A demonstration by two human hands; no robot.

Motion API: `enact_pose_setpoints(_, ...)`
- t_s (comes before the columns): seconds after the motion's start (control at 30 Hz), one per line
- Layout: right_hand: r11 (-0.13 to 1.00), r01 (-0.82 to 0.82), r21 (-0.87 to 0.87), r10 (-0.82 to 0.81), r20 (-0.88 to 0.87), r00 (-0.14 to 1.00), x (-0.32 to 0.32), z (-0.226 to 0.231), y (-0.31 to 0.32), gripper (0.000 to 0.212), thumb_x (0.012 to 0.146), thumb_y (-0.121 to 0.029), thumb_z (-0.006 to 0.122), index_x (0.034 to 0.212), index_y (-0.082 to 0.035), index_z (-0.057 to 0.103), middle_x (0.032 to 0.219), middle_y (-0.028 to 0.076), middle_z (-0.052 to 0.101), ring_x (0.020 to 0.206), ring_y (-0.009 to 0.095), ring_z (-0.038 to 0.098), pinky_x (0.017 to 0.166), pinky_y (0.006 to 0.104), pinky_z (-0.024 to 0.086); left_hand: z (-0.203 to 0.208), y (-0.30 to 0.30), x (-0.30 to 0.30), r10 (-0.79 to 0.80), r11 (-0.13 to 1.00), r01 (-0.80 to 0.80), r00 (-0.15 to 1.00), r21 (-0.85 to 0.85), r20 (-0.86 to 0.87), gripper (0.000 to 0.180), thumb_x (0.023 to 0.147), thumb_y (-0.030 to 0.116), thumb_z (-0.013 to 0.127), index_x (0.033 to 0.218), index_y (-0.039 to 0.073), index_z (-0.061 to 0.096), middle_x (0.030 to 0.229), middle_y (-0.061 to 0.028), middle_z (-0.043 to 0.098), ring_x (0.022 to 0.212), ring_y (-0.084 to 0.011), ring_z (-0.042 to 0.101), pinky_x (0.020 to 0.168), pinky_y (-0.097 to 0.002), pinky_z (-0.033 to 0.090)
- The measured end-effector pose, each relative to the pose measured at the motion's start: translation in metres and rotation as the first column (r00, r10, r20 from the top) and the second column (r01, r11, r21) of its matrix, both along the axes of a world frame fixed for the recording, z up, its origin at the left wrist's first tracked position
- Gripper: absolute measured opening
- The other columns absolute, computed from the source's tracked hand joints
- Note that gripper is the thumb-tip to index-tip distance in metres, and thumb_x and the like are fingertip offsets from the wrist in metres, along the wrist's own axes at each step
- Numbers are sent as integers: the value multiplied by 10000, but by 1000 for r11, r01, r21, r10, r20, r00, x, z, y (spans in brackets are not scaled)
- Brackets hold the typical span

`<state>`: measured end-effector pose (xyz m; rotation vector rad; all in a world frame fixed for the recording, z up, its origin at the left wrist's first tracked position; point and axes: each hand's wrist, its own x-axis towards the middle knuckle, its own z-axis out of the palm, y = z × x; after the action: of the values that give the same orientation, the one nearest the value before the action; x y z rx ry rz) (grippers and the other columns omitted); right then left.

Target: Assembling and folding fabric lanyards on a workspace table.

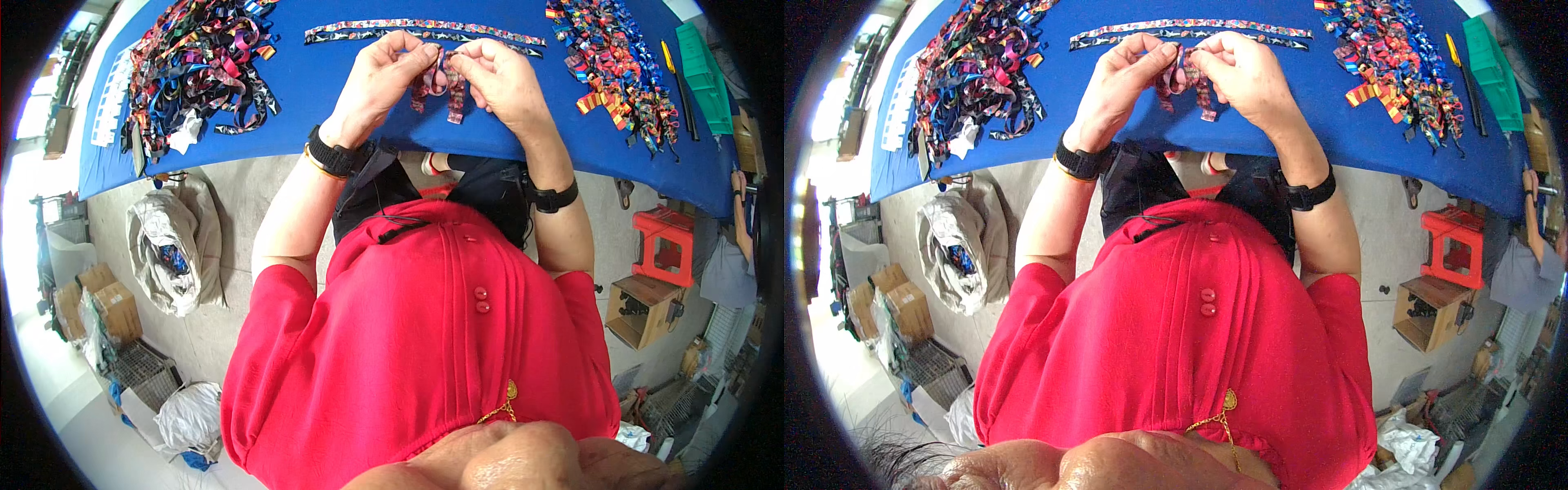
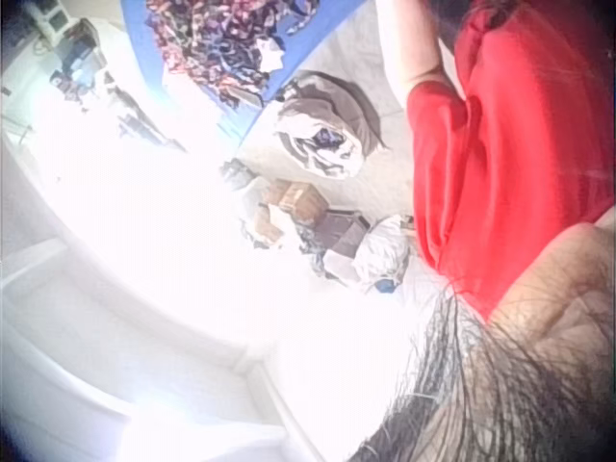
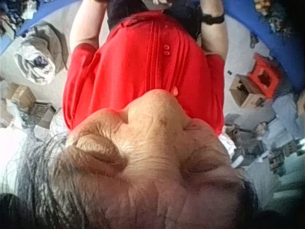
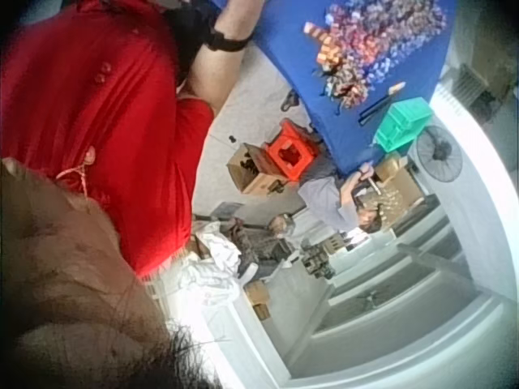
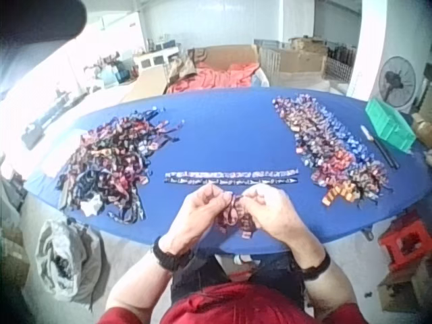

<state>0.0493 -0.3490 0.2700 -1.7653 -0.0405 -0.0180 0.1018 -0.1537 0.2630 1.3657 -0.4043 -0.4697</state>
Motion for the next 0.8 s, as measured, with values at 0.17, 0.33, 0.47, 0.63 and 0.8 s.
enact_pose_setpoints(0.17, 1000, -18, -8, 18, -3, 1000, -3, -3, 0, 156, 989, -168, 643, 1024, -17, 661, 749, -11, 627, 590, 36, 505, 510, 213, 405, -11, 3, -1, 28, 998, -24, 998, -66, 51, 173, 986, 226, 675, 975, 56, 646, 873, -3, 681, 766, -72, 593, 716, -241, 484)
enact_pose_setpoints(0.33, 996, -50, 78, 49, 22, 999, -7, -5, 3, 126, 994, -108, 619, 1061, -6, 650, 864, 25, 694, 626, 37, 529, 533, 205, 422, -18, 4, 1, 17, 997, -17, 1000, -72, 3, 170, 991, 219, 667, 986, 50, 641, 910, -54, 726, 766, -76, 606, 703, -240, 488)
enact_pose_setpoints(0.47, 995, -52, 86, 47, 62, 997, -9, -9, 3, 131, 994, -83, 606, 1084, 8, 635, 957, 61, 732, 684, 40, 574, 553, 201, 446, -21, 4, 1, 1, 997, -3, 1000, -81, -28, 173, 994, 219, 660, 986, 48, 637, 922, -81, 741, 727, -86, 617, 659, -239, 500)
enact_pose_setpoints(0.63, 1000, -25, 15, 23, 126, 992, -12, -11, 5, 125, 984, -59, 597, 1069, 19, 646, 927, 73, 729, 763, 55, 635, 627, 219, 509, -21, 2, -3, 12, 999, -11, 1000, -43, 18, 176, 996, 220, 658, 987, 46, 637, 869, -52, 722, 687, -89, 617, 584, -242, 500)
enact_pose_setpoints(0.8, 998, 36, -54, -27, 161, 987, -15, -8, 9, 120, 974, -47, 597, 1051, 16, 665, 891, 88, 729, 798, 76, 674, 698, 248, 550, -23, 0, -6, -4, 1000, 4, 1000, -19, 0, 173, 993, 210, 664, 977, 41, 634, 823, -34, 696, 675, -88, 614, 575, -243, 496)
